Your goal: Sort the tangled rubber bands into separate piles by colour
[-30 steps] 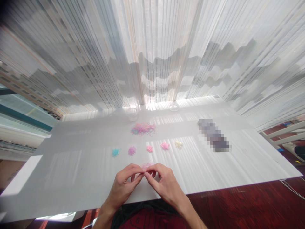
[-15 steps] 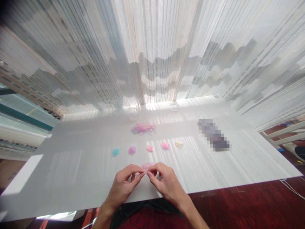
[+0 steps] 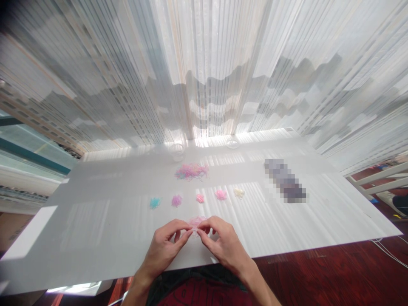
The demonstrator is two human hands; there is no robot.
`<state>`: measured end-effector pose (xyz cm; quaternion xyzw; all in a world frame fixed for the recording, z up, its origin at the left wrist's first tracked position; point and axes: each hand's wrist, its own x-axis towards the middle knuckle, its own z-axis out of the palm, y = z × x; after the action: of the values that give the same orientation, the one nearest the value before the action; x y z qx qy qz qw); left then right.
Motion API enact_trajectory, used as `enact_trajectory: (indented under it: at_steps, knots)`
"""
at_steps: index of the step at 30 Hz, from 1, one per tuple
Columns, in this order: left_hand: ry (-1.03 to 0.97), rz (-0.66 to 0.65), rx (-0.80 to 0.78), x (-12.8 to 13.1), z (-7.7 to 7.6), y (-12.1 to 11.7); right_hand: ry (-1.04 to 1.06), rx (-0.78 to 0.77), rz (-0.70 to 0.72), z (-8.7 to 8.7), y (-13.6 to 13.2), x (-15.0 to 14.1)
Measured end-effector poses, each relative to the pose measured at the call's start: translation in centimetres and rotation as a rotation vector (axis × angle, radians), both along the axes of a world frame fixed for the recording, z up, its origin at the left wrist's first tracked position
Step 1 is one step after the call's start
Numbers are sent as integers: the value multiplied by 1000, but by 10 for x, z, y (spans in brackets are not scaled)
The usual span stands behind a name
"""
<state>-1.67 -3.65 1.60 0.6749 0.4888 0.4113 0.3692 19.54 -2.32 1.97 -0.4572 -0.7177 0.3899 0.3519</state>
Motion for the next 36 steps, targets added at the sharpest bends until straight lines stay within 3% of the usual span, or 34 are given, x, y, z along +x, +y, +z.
enact_trajectory:
  at_steps: [9,21,30,33,36]
  knots:
    - [17,-7,-1,0,2,1,-35,107,25,-1,2,4]
    - [51,-12,-19,0,-4,1,-35,131,3,-1,1,7]
    - [51,-58,21,3,4,4,-24,160,-1,3,4,10]
    - [39,-25,35,0,5,5,-12,183,-106,5,14,21]
    - [67,17,56,-6,3,5,-44,174,-387,1,31,45]
